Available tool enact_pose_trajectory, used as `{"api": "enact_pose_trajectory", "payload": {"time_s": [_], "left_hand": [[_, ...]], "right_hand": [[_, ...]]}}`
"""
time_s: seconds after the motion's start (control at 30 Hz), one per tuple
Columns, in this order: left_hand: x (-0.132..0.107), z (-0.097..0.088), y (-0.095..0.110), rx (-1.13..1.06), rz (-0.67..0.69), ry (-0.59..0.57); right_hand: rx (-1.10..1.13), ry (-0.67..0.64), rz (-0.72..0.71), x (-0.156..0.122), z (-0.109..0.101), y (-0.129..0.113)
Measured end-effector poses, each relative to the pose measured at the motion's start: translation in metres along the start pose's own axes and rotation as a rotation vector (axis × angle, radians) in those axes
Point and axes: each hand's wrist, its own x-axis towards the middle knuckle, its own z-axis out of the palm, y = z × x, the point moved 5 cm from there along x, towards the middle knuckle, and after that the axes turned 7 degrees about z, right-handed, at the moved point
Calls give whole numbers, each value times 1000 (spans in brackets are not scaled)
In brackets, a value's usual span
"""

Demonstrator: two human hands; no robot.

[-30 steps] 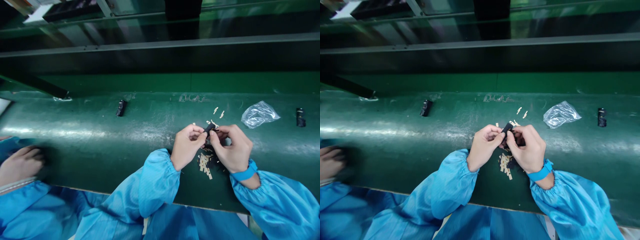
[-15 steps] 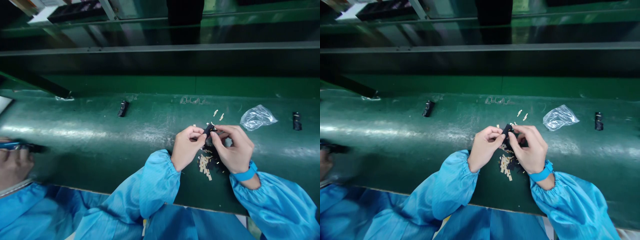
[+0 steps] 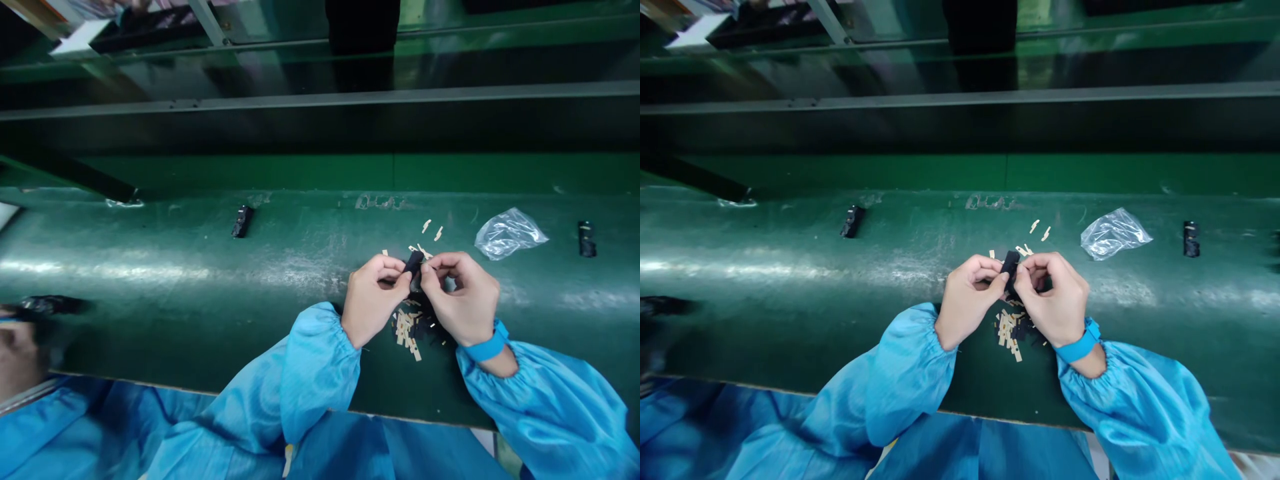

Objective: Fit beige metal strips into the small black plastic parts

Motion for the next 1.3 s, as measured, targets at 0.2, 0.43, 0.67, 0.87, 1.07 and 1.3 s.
{"api": "enact_pose_trajectory", "payload": {"time_s": [0.2,0.43,0.67,0.87,1.07,1.3], "left_hand": [[-5,3,1,120,145,22],[-9,-1,6,266,226,30],[-8,-3,8,347,355,34],[-9,-4,13,531,535,-13],[-6,-5,12,579,425,-25],[7,-4,-4,51,44,-63]], "right_hand": [[72,-35,196,-4,5,12],[119,-77,235,-3,5,11],[197,-165,314,-1,5,14],[243,-204,358,0,7,20],[196,-147,291,2,4,18],[350,-206,235,9,2,16]]}}
